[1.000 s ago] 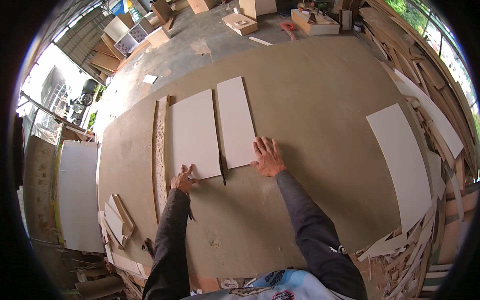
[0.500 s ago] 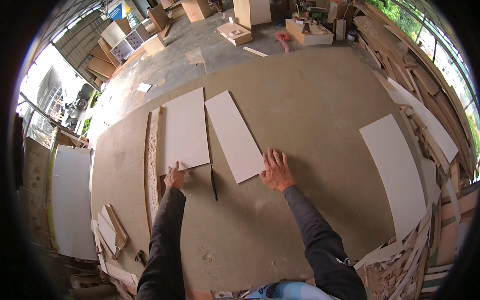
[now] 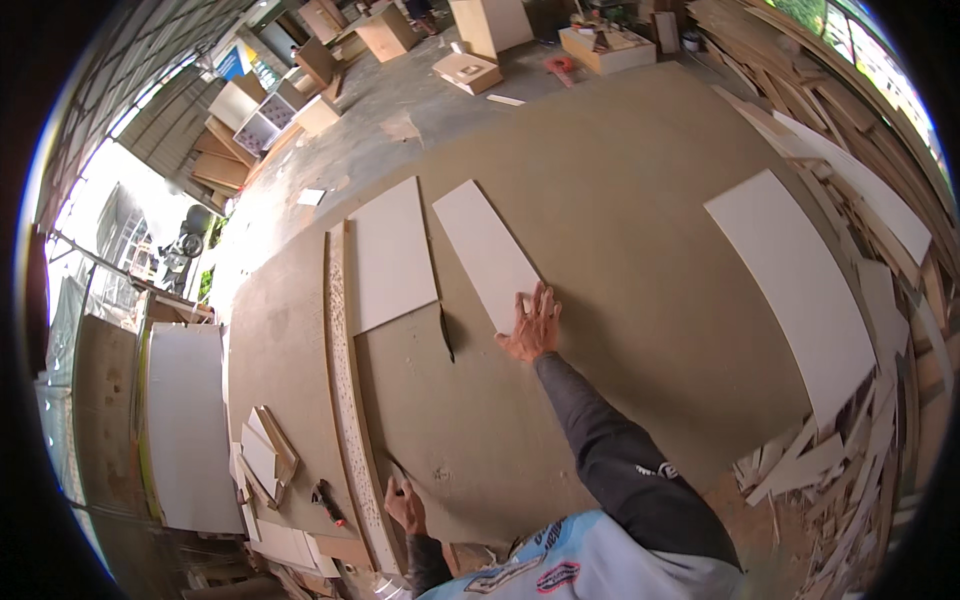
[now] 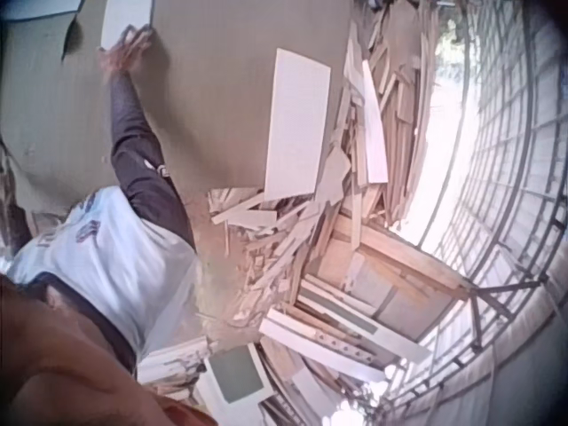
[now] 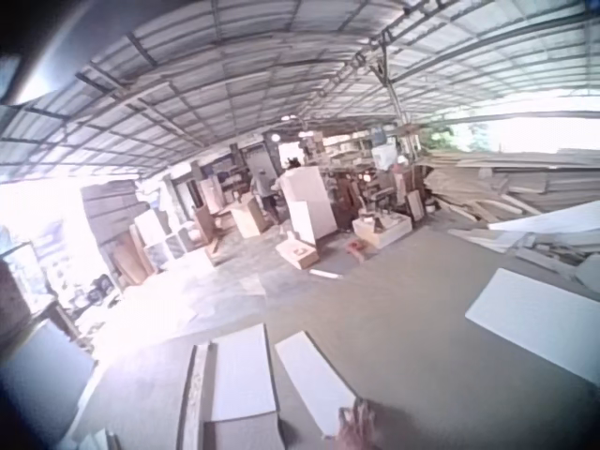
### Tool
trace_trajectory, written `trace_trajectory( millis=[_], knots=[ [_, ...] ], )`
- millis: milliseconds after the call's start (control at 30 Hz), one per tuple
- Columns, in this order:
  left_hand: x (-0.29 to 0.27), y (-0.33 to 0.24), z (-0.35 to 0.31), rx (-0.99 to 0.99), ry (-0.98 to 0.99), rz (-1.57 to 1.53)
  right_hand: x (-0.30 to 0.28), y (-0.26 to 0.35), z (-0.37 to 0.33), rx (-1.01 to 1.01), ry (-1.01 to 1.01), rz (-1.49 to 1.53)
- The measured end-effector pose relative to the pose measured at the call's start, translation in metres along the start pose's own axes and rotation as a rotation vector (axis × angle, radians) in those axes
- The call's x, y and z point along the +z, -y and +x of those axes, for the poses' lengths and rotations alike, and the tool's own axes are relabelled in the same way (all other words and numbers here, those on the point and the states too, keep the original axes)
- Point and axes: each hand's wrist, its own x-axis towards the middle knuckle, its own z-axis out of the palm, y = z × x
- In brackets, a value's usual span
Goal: The person measures a white panel with a tape measure, marks it with a pencil, and uses a hammer to nail a wooden board onto a large wooden sheet.
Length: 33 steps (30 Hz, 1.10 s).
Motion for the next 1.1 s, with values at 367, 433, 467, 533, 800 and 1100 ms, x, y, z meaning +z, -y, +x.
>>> trace_trajectory(
  millis=[367, 433, 467, 533, 800, 1100],
  knots=[
    [-0.011, 0.065, -0.203, -0.256, 0.069, -0.436, -0.085, -0.188, -0.270, 0.180, -0.048, 0.165],
    [0.028, 0.112, -0.195, -0.136, 0.067, -0.482, -0.107, -0.213, -0.306, 0.252, -0.036, 1.007],
    [0.028, 0.105, -0.209, -0.089, 0.083, -0.488, -0.115, -0.230, -0.330, 0.302, -0.021, 1.419],
    [0.036, 0.080, -0.226, 0.069, 0.172, -0.442, -0.131, -0.262, -0.370, 0.279, -0.132, 1.520],
    [0.055, 0.002, -0.272, 0.293, 0.610, -0.528, -0.170, -0.348, -0.487, 0.241, -0.807, 1.503],
    [0.066, 0.037, -0.386, 0.097, 0.698, -0.723, -0.221, -0.480, -0.585, 0.983, -1.084, 1.512]
  ],
)
